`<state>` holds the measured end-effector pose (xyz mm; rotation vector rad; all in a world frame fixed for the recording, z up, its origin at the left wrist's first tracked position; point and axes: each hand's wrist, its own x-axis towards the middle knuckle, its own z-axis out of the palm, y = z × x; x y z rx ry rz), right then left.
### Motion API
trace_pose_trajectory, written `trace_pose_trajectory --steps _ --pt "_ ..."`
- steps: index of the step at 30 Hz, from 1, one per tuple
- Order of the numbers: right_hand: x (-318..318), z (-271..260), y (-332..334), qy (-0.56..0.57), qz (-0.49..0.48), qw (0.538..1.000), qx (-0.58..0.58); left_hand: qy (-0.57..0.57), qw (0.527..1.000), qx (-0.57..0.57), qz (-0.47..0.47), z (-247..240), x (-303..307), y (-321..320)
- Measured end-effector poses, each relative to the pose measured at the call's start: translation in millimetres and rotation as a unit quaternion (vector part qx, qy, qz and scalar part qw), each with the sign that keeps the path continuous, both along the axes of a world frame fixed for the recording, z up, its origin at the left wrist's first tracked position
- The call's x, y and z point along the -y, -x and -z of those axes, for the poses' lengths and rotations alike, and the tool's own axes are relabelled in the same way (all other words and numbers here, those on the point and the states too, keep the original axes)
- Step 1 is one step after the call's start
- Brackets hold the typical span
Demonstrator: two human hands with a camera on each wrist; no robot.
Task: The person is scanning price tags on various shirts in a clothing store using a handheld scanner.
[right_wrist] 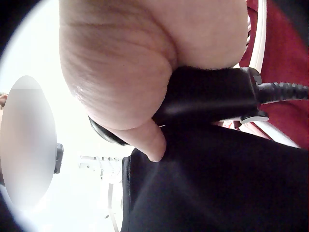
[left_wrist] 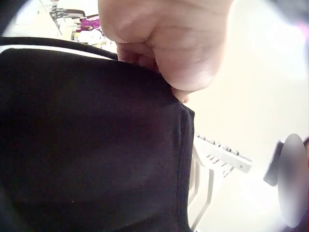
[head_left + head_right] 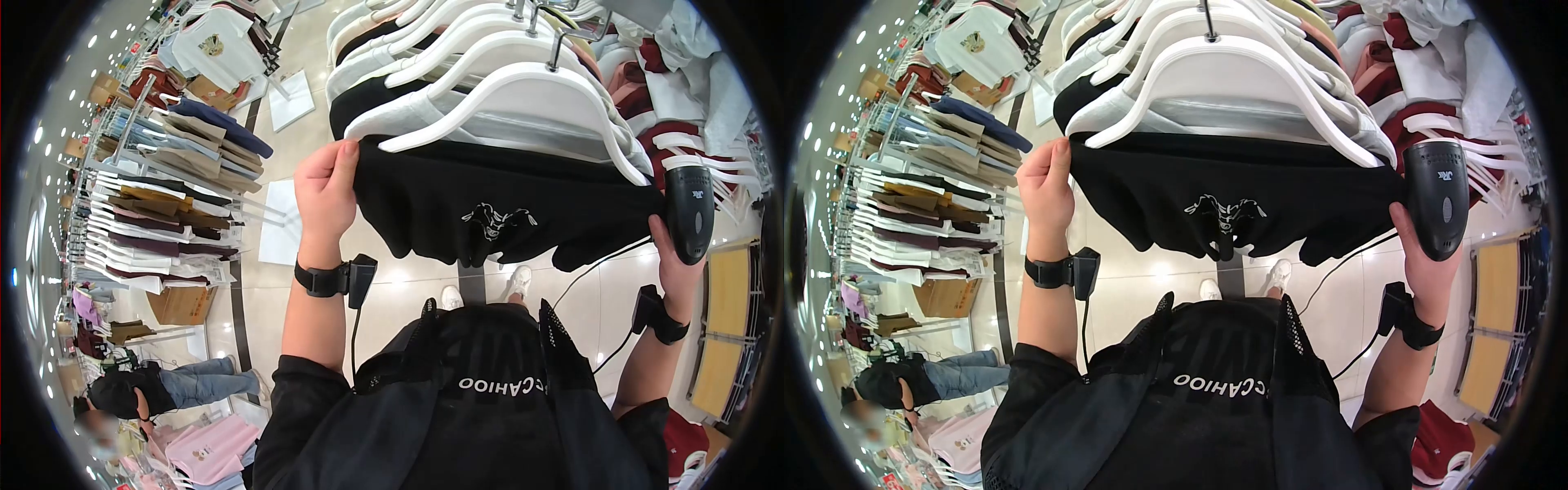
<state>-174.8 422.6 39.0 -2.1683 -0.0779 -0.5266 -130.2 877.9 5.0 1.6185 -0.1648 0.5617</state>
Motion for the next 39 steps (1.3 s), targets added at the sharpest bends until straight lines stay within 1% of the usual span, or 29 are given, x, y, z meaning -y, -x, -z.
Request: trace_pose_trajectory --steps 1,3,4,6,8,10,11,12,13,14,15,16,17,18,20,22,24,25,26,28,29,30,31,33,34,36,37,38,39 --pt "1.0 -1.3 0.4 0.002 -0.022 1.0 0.013 0.0 1.0 0.0 0.003 8.0 -4.6 -0.7" --pt "-1.3 -5.2 1.6 0.005 -0.029 0.999 0.022 0.06 0.997 -0.038 0.033 29.4 -19.0 -1.8" --pt "-1.5 -7.2 2.1 0.01 -0.039 0.999 0.031 0.058 0.997 -0.038 0.036 35.3 -23.4 -0.6" --pt "2.0 -10.7 4.3 0.017 -0.037 0.999 0.027 0.063 0.993 -0.089 0.046 45.6 -29.2 4.1" --pt "4.6 -12.5 5.9 0.025 -0.038 0.999 0.025 0.082 0.991 -0.084 0.064 56.6 -30.0 3.9" --pt "7.1 -14.4 6.9 -0.041 -0.089 0.995 -0.012 0.095 0.982 -0.154 0.054 68.9 -28.4 9.0" --pt "5.1 -13.9 8.3 0.015 -0.078 0.997 0.014 0.078 0.973 -0.209 0.054 79.9 -27.4 17.2" --pt "-0.4 -14.0 11.0 0.072 -0.065 0.995 0.038 -0.005 0.973 -0.221 0.07 103.0 -34.0 23.3" --pt "-11.7 -17.0 6.7 0.106 -0.042 0.993 0.04 0.07 0.97 -0.22 0.077 105.5 -23.9 32.7" --pt "-16.7 -19.5 3.9 0.107 -0.036 0.993 0.038 0.145 0.961 -0.22 0.083 108.5 -9.5 37.5" --pt "-20.3 -22.1 2.7 0.019 -0.072 0.997 -0.028 0.145 0.96 -0.224 0.089 108.7 1.8 37.2" --pt "-24.5 -24.3 1.1 -0.07 -0.109 0.987 -0.093 0.201 0.948 -0.216 0.117 104.6 14.5 38.0" --pt "-32.3 -23.8 -1.9 -0.105 -0.121 0.978 -0.132 0.258 0.933 -0.207 0.143 99.4 25.1 39.8" --pt "-36.1 -11.2 -4.7 -0.112 -0.141 0.978 -0.101 0.262 0.931 -0.211 0.143 93.3 33.5 42.6" --pt "-40.5 6.7 -7.8 -0.169 -0.148 0.972 -0.067 0.22 0.933 -0.201 0.203 76.2 46.4 36.5" --pt "-41.2 16.6 -5.5 -0.18 -0.15 0.969 -0.072 0.199 0.932 -0.204 0.223 64.3 53.1 38.3" --pt "-41.8 32.6 -0.2 -0.208 -0.162 0.962 -0.065 0.056 0.964 -0.168 0.198 51.8 58.4 41.6" --pt "-46.4 38.2 4.6 -0.219 -0.163 0.959 -0.08 0.084 0.956 -0.174 0.223 41.6 60.7 43.4" --pt "-43.7 47.8 10.4 -0.185 -0.172 0.961 -0.115 0.081 0.955 -0.174 0.225 35.8 61.3 44.7" --pt "-47.1 70.8 17.0 -0.161 -0.22 0.958 -0.084 0.069 0.954 -0.162 0.242 27.8 63.0 46.5" --pt "-52.4 70.3 22.2 -0.228 -0.209 0.942 -0.131 0.069 0.953 -0.164 0.246 24.4 62.6 49.3" --pt "-56.3 70.5 29.0 -0.18 -0.213 0.95 -0.142 0.081 0.94 -0.191 0.271 21.0 60.8 52.5" --pt "-59.6 77.4 33.1 -0.217 -0.209 0.943 -0.142 0.092 0.926 -0.217 0.295 17.0 60.7 54.3" --pt "-62.8 105.1 37.4 -0.268 -0.2 0.93 -0.152 0.071 0.932 -0.191 0.299 7.3 65.1 54.2" --pt "-65.3 105.1 41.1 -0.36 -0.176 0.892 -0.21 0.05 0.938 -0.163 0.302 1.0 68.3 54.0" --pt "-59.8 129.2 49.6 -0.215 -0.179 0.942 -0.186 0.071 0.932 -0.148 0.322 -10.5 77.0 53.2" --pt "-61.3 124.7 48.4 -0.21 -0.189 0.941 -0.188 0.068 0.927 -0.137 0.343 -12.4 79.3 53.1" --pt "-65.4 114.9 51.5 -0.205 -0.189 0.934 -0.224 0.065 0.92 -0.127 0.364 -13.6 81.0 54.1" --pt "-74.2 107.8 50.5 -0.208 -0.214 0.933 -0.203 0.059 0.916 -0.137 0.373 -14.5 82.5 55.2"
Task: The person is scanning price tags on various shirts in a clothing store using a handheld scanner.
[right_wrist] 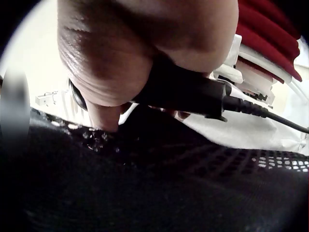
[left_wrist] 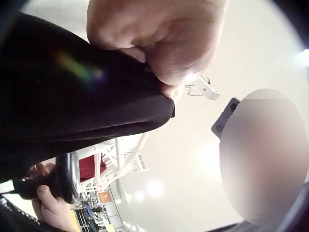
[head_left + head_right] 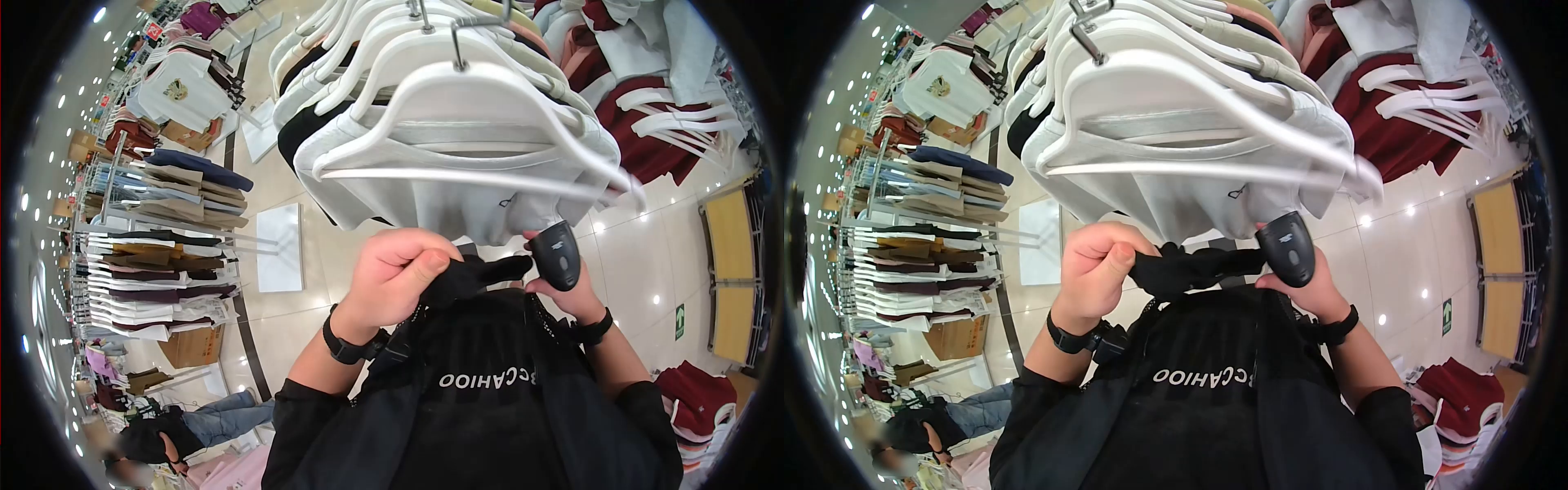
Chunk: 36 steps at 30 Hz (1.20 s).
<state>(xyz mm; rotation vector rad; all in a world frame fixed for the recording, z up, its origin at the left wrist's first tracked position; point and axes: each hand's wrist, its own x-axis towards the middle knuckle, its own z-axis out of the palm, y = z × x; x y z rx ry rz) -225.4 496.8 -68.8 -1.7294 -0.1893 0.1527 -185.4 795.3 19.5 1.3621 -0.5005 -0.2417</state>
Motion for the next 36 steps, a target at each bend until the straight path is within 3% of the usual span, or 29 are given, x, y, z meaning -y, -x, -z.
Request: trace_pose_trajectory --steps 4,7,9,11,13,14,15,17,19,20,23,25,27,28,29,31,33,35,36 --pt "-5.1 8.7 4.9 0.023 -0.065 0.998 -0.009 0.078 0.996 -0.02 0.031 -8.5 11.1 1.3" --pt "0.5 5.6 21.8 0.023 -0.007 1.0 0.007 0.107 0.993 -0.057 0.008 -3.5 4.2 -3.2" --pt "6.5 -21.9 37.0 0.018 0.046 0.997 0.052 0.109 0.99 -0.031 -0.08 -4.4 -1.9 -5.6" --pt "18.9 -61.9 42.5 0.113 -0.006 0.988 0.109 0.096 0.99 -0.026 -0.098 -5.3 -5.6 -3.3" --pt "33.0 -76.0 37.1 0.204 -0.065 0.944 0.253 0.047 0.991 -0.019 -0.124 -3.7 -2.8 -1.6" --pt "23.2 -99.2 35.2 0.173 -0.028 0.962 0.208 -0.006 0.993 -0.01 -0.113 -7.2 2.4 0.3" --pt "13.3 -119.8 28.9 0.246 -0.032 0.93 0.27 -0.04 0.993 -0.005 -0.113 -9.3 11.8 1.9" --pt "-9.1 -134.2 16.3 0.162 -0.018 0.959 0.23 -0.063 0.993 0.044 -0.088 -8.3 26.9 1.5" --pt "-28.0 -136.7 6.1 0.106 0.006 0.971 0.213 -0.145 0.967 0.176 -0.109 -8.2 40.6 2.7" --pt "-34.4 -138.0 0.5 0.133 0.004 0.956 0.26 -0.147 0.967 0.174 -0.114 -10.7 48.2 4.7" --pt "-40.3 -126.3 -1.6 0.129 -0.022 0.959 0.251 -0.163 0.961 0.198 -0.103 -11.2 55.5 5.7" --pt "-35.1 -118.0 -5.1 0.138 -0.059 0.943 0.297 -0.249 0.932 0.25 -0.085 0.5 49.1 -2.2" --pt "-32.6 -120.3 -3.5 0.164 -0.085 0.946 0.266 -0.234 0.935 0.246 -0.102 -0.4 44.5 -4.0" --pt "-33.8 -126.5 -3.9 0.254 -0.098 0.907 0.322 -0.212 0.94 0.247 -0.103 -1.1 41.8 -4.9" --pt "-32.8 -122.8 -5.1 0.253 -0.101 0.906 0.322 -0.19 0.944 0.249 -0.104 -2.6 39.0 -5.2" --pt "-26.8 -103.4 -8.9 0.008 -0.098 0.988 0.116 -0.188 0.951 0.227 -0.098 -9.4 36.0 -3.8" --pt "-28.0 -82.0 -11.2 -0.034 -0.102 0.988 0.112 -0.065 0.972 0.214 -0.079 -13.8 36.9 -5.0" --pt "-38.1 -65.7 -13.3 -0.115 -0.096 0.985 0.085 -0.017 0.973 0.222 -0.068 -23.1 42.6 -5.3" --pt "-44.0 -61.0 -12.2 -0.196 -0.09 0.976 -0.012 0.031 0.972 0.228 -0.056 -29.0 47.0 -4.4"
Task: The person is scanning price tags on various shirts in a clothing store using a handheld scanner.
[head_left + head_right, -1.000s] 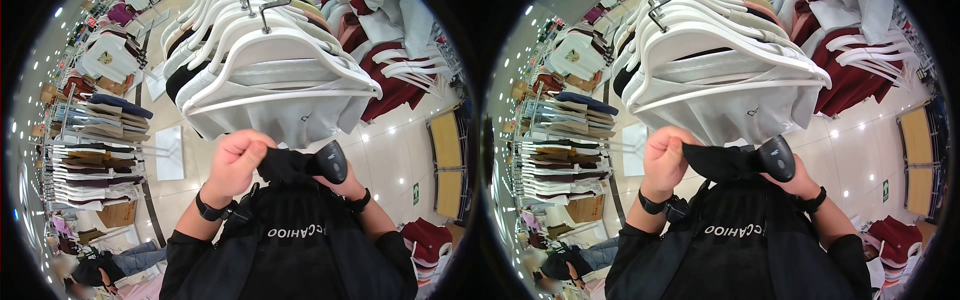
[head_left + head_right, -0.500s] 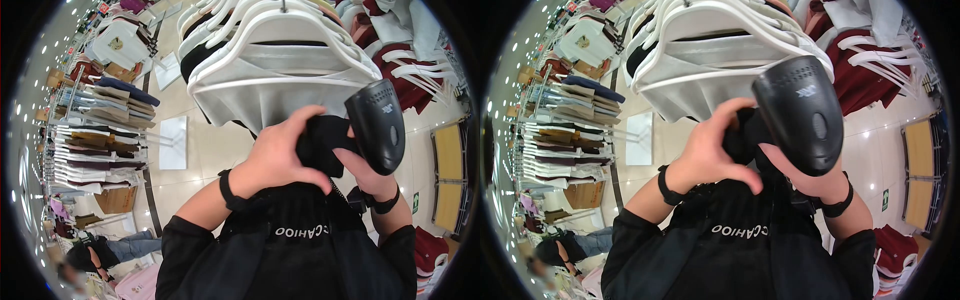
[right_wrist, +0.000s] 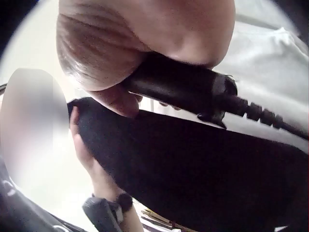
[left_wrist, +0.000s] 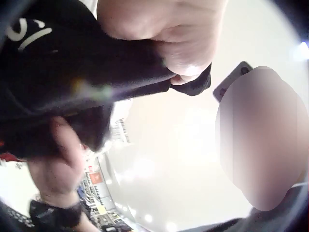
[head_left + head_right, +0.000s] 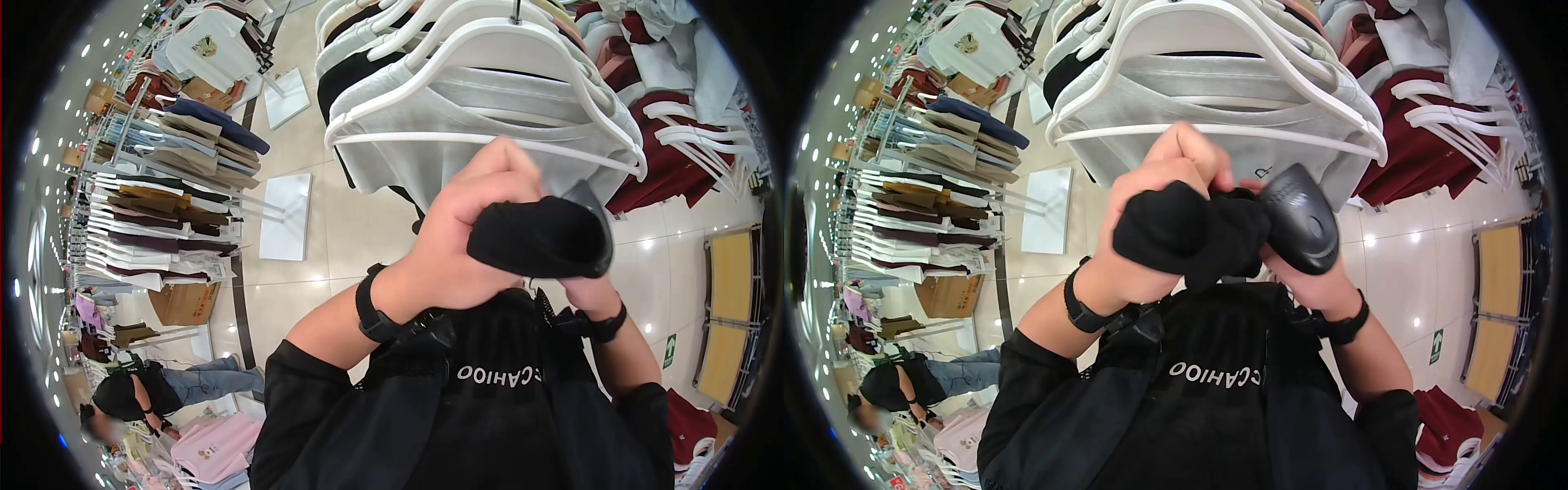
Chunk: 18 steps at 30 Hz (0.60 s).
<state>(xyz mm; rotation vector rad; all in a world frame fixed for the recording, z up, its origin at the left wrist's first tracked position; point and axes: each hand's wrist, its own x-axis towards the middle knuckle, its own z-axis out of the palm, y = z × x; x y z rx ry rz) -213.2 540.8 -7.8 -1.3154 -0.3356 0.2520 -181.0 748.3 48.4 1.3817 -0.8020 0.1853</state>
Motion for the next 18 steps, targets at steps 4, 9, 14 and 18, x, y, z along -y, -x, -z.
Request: trace_pose_trajectory --steps 4,9,14,18 --pt "-4.9 11.0 -13.2 -0.034 -0.13 0.991 -0.029 0.16 0.979 -0.08 0.093 -29.5 25.7 2.6" --pt "-14.2 66.0 -35.8 -0.027 -0.314 0.94 -0.134 0.246 0.913 -0.298 0.129 -51.9 12.6 1.4" --pt "-7.6 58.0 -34.0 -0.002 -0.35 0.911 -0.215 0.151 0.97 -0.157 0.109 -30.6 -36.9 -17.1" --pt "12.3 44.2 -23.8 0.003 -0.245 0.945 -0.216 0.112 0.982 -0.15 0.023 -7.9 -64.5 -21.9"
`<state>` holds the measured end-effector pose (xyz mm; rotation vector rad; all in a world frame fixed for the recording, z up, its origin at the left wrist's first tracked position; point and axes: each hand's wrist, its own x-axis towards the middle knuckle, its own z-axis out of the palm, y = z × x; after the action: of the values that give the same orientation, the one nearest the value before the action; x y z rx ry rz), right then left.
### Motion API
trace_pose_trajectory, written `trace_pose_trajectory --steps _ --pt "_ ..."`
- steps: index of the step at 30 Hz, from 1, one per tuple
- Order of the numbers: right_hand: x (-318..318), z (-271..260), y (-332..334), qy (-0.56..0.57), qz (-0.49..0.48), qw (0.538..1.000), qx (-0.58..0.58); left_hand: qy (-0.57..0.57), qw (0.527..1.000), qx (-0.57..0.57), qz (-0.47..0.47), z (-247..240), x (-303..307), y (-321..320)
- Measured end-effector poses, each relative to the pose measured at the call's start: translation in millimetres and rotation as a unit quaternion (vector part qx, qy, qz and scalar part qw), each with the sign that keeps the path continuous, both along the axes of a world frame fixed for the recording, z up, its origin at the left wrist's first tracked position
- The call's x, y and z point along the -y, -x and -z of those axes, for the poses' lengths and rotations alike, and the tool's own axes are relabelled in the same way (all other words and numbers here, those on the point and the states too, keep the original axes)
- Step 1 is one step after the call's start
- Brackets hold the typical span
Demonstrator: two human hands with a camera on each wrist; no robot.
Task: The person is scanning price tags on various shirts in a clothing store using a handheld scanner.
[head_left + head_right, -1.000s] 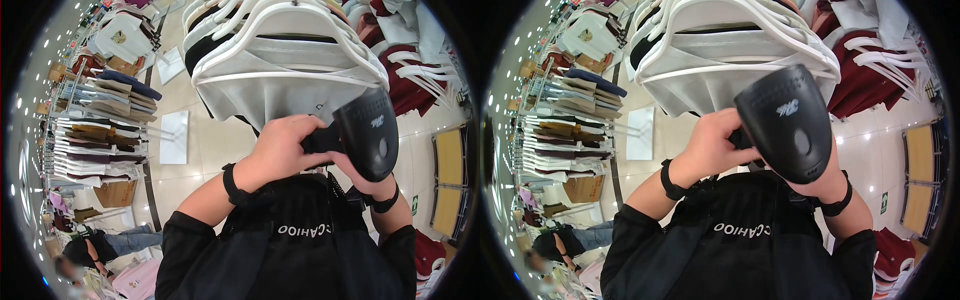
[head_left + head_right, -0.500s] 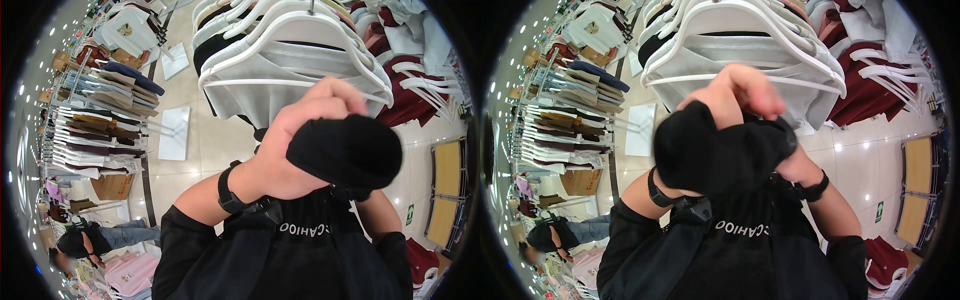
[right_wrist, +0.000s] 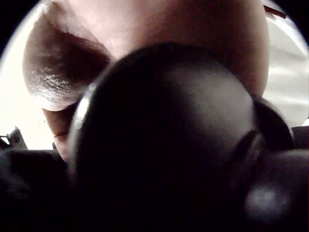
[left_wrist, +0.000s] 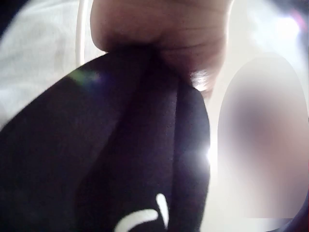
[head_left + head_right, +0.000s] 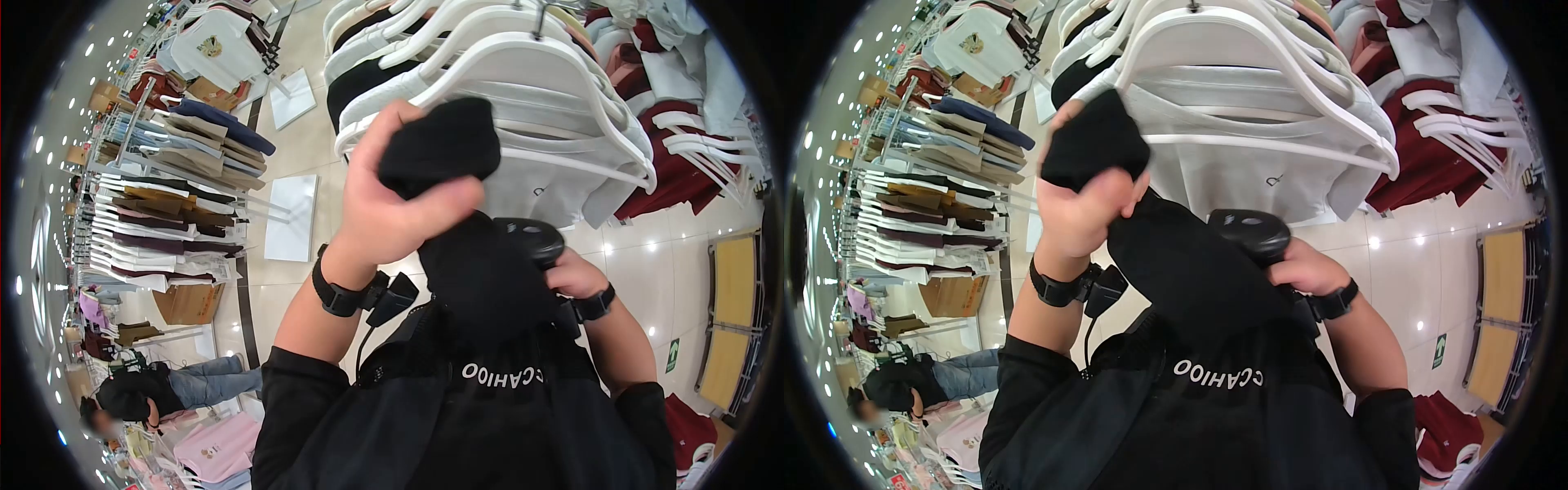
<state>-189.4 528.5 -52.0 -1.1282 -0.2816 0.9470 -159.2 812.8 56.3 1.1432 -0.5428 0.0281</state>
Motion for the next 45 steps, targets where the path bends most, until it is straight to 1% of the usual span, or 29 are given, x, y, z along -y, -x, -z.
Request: trace_pose_trajectory --steps 1,2,3,5,6,7,9,11,13,14,15,17,18,19,20,21,22,23,24,25,28,31,32,35,37,39,42,43,45 --pt "6.1 -2.8 2.3 -0.003 0.046 0.999 -0.01 -0.084 0.992 0.07 -0.065 3.0 -4.5 -0.6" --pt "12.2 -7.5 5.5 -0.009 0.067 0.996 -0.051 -0.164 0.985 0.002 -0.058 2.4 -11.2 4.9" --pt "11.2 -15.3 6.4 -0.008 0.065 0.997 -0.052 -0.249 0.95 0.165 -0.091 8.0 -15.1 -1.7" --pt "3.1 -41.4 9.9 -0.063 0.131 0.988 0.042 -0.402 0.902 0.153 -0.04 11.7 -20.2 5.8" --pt "2.2 -49.1 12.3 -0.046 0.147 0.987 0.054 -0.431 0.881 0.19 -0.033 14.1 -16.5 8.1" --pt "1.3 -54.6 13.4 -0.044 0.147 0.987 0.052 -0.43 0.882 0.188 -0.033 17.2 -12.2 12.7" --pt "-0.9 -65.2 15.8 -0.067 0.158 0.983 0.067 -0.485 0.854 0.187 0.008 25.3 -2.8 23.4" --pt "-13.3 -74.3 19.4 -0.082 0.17 0.981 0.045 -0.466 0.861 0.201 0.025 42.7 4.1 30.4" --pt "-22.9 -74.0 21.6 -0.009 0.192 0.972 0.137 -0.505 0.858 0.069 0.059 52.4 13.1 40.1" --pt "-26.8 -70.8 22.6 -0.026 0.195 0.973 0.123 -0.455 0.885 0.08 0.052 62.0 14.9 39.4" --pt "-30.1 -73.7 21.4 -0.025 0.201 0.972 0.121 -0.454 0.885 0.081 0.058 74.8 10.8 37.2" --pt "-33.6 -81.3 14.3 -0.065 0.172 0.973 0.137 -0.357 0.923 -0.046 0.133 96.2 -2.2 31.2" --pt "-30.8 -80.4 10.2 -0.061 0.141 0.971 0.18 -0.251 0.951 -0.112 0.144 99.1 -2.9 32.1" --pt "-26.8 -78.9 9.6 -0.06 0.143 0.971 0.18 -0.25 0.951 -0.112 0.146 96.7 -4.4 31.5" --pt "-23.0 -76.6 9.0 -0.018 0.135 0.97 0.199 -0.339 0.934 -0.034 0.111 91.1 -7.4 30.5" --pt "-20.5 -74.1 8.8 0.024 0.125 0.968 0.218 -0.422 0.902 0.044 0.076 82.6 -9.8 30.1" --pt "-19.8 -70.9 8.5 0.024 0.126 0.968 0.216 -0.499 0.857 0.121 0.038 72.7 -10.1 30.2" --pt "-19.6 -67.5 8.0 0.035 0.126 0.961 0.244 -0.313 0.941 -0.124 0.034 54.8 9.4 46.1" --pt "-19.1 -64.8 7.5 0.047 0.126 0.953 0.272 -0.313 0.941 -0.125 0.034 56.6 8.2 46.3" --pt "-17.6 -63.2 8.2 0.047 0.125 0.953 0.271 -0.289 0.948 -0.133 0.031 59.1 9.4 31.4" --pt "-5.0 -55.3 11.8 0.119 0.099 0.961 0.227 -0.216 0.964 -0.153 0.023 62.2 -3.0 38.5" --pt "3.5 -36.3 11.8 0.157 0.101 0.962 0.201 -0.143 0.974 -0.174 0.016 66.7 -12.3 32.8" --pt "3.4 -30.7 10.8 0.133 0.114 0.97 0.169 -0.118 0.976 -0.181 0.016 69.0 -12.1 29.8" --pt "-4.8 -17.6 7.4 0.117 0.106 0.975 0.159 -0.043 0.978 -0.201 0.017 74.5 -17.2 29.1" --pt "-20.4 -20.7 3.0 0.126 0.089 0.969 0.192 0.009 0.977 -0.214 0.022 77.8 -23.1 34.0" --pt "-39.7 -17.7 1.0 0.122 0.138 0.951 0.25 0.06 0.972 -0.225 0.028 82.4 -18.6 29.6" --pt "-60.1 -8.3 -8.4 0.103 0.158 0.94 0.284 0.134 0.961 -0.241 0.031 87.6 -13.6 27.2" --pt "-64.7 -11.1 -10.2 0.104 0.159 0.94 0.285 0.159 0.956 -0.246 0.03 89.1 -14.9 29.7" --pt "-70.0 -17.7 -12.5 0.103 0.197 0.937 0.271 0.209 0.943 -0.257 0.027 93.2 -13.0 24.5"
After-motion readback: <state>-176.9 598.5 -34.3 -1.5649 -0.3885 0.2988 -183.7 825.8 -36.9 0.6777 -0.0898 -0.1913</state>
